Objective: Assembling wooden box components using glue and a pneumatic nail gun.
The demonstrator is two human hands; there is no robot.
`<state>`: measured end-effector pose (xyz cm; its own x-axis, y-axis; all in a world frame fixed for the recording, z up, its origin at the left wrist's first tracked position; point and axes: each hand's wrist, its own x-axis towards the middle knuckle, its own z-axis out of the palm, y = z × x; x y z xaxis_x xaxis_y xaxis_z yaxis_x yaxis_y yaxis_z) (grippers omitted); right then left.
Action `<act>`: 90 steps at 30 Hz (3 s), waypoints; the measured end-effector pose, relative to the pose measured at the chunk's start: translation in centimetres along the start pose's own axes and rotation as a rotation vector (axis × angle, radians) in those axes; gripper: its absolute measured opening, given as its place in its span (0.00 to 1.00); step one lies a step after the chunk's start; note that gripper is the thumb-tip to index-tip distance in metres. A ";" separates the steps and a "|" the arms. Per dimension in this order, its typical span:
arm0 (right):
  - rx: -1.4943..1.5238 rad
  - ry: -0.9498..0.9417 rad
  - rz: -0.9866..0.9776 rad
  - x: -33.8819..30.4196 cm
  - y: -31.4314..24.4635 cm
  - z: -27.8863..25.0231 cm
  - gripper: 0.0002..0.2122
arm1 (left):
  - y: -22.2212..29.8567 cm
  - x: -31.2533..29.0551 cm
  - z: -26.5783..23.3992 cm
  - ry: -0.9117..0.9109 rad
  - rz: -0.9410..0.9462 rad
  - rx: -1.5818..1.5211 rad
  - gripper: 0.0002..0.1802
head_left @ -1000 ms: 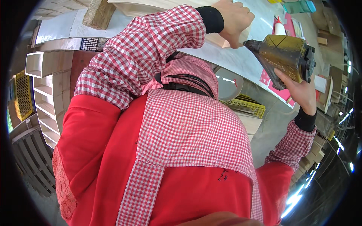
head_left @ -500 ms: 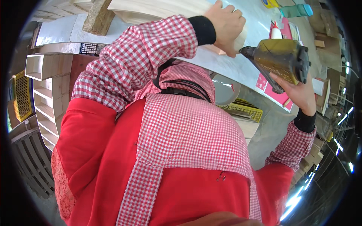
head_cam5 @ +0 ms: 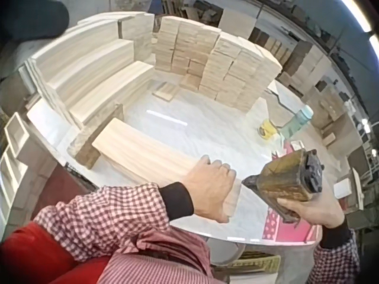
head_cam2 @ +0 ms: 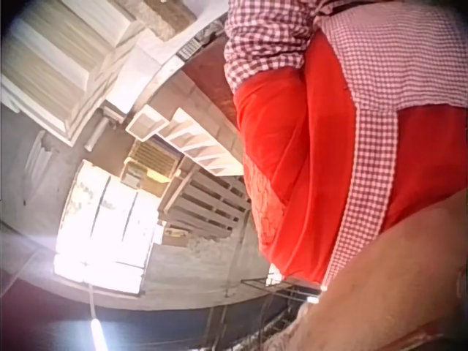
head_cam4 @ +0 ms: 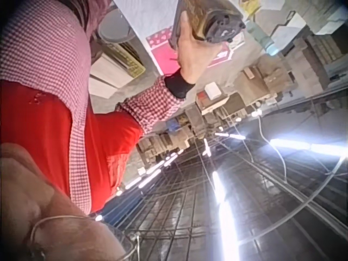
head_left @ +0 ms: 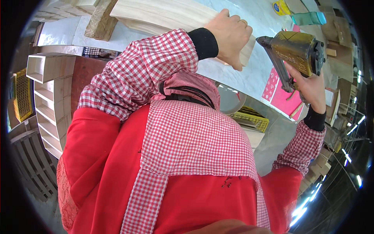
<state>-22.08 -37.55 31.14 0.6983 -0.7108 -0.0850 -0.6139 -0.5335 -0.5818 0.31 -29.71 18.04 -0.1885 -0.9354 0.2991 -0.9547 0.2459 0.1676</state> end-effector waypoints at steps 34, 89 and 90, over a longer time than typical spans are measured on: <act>0.076 0.077 0.326 -1.4 5.7 -1.8 0.17 | -5.1 -12.1 2.6 0.199 0.011 -0.166 0.21; -0.379 -0.327 -0.300 11.4 -6.3 2.9 0.18 | -13.9 -4.6 8.0 -0.366 -0.408 -2.254 0.12; -0.397 -0.330 -0.313 11.5 -6.2 2.9 0.18 | -13.9 -4.6 8.3 -0.364 -0.409 -2.258 0.12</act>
<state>-9.19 -41.10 31.43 0.9064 -0.3462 -0.2421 -0.4068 -0.8699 -0.2788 12.53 -30.90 6.55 -0.3858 -0.9186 -0.0860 0.6929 -0.3500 0.6304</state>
